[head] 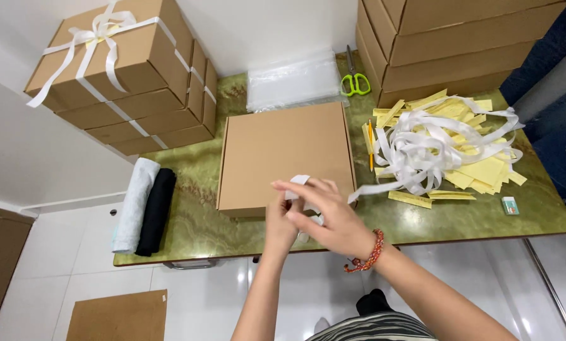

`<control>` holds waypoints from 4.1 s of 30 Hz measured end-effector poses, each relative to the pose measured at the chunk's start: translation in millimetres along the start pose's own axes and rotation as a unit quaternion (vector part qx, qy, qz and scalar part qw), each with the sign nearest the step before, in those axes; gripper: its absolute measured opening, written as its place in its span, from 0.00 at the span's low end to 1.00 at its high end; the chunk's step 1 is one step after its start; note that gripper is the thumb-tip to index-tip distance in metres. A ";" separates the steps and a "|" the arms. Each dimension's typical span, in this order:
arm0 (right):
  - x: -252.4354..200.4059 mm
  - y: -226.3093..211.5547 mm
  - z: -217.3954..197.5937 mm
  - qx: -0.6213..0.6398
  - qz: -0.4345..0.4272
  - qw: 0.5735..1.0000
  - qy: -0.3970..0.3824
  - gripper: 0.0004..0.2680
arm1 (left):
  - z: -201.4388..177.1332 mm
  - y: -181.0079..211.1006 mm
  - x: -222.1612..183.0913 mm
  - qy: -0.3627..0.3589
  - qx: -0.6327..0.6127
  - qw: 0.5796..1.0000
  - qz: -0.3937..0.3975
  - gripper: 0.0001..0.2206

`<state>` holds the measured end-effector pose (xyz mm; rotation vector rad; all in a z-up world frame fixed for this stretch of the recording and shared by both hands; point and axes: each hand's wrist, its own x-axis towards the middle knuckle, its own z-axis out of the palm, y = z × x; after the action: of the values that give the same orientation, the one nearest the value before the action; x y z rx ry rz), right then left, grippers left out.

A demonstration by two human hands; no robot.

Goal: The person writes on a yellow label and places it on a brown box tied with a white ribbon, then stacks the box. They open a clear plastic bag, place a rolled black fabric inside, seal it, and put it into a brown box. They close the box and begin to wrap a white ribbon around it.

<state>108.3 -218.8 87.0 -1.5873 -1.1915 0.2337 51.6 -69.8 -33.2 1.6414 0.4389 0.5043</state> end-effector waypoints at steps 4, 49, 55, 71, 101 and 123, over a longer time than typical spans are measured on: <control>-17.0 46.3 -10.1 0.043 0.148 0.987 0.039 0.28 | -35.7 90.6 -33.9 0.008 -0.007 1.000 -0.014 0.14; -34.9 94.8 35.5 0.181 0.159 0.954 0.179 0.20 | -89.1 5.5 -80.9 -0.016 0.074 0.995 -0.059 0.12; -45.7 17.8 53.9 0.271 0.098 0.957 0.029 0.16 | -60.6 18.6 -76.2 -0.055 0.038 0.992 -0.103 0.28; -93.3 10.4 8.1 -0.247 0.444 0.834 -0.217 0.17 | -159.1 97.6 -97.2 -0.283 0.449 0.836 -0.135 0.21; -31.3 -22.2 47.6 0.080 0.217 0.968 -0.096 0.12 | -170.2 161.4 -109.0 -0.283 0.180 0.940 -0.062 0.10; 2.2 67.1 -42.2 -0.026 0.368 0.923 -0.114 0.11 | -205.0 114.3 -21.3 -0.199 0.164 0.962 -0.090 0.11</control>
<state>175.7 -237.5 49.6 -2.0445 -0.7157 0.8968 -81.0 72.6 99.8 1.9430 0.3765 -0.0454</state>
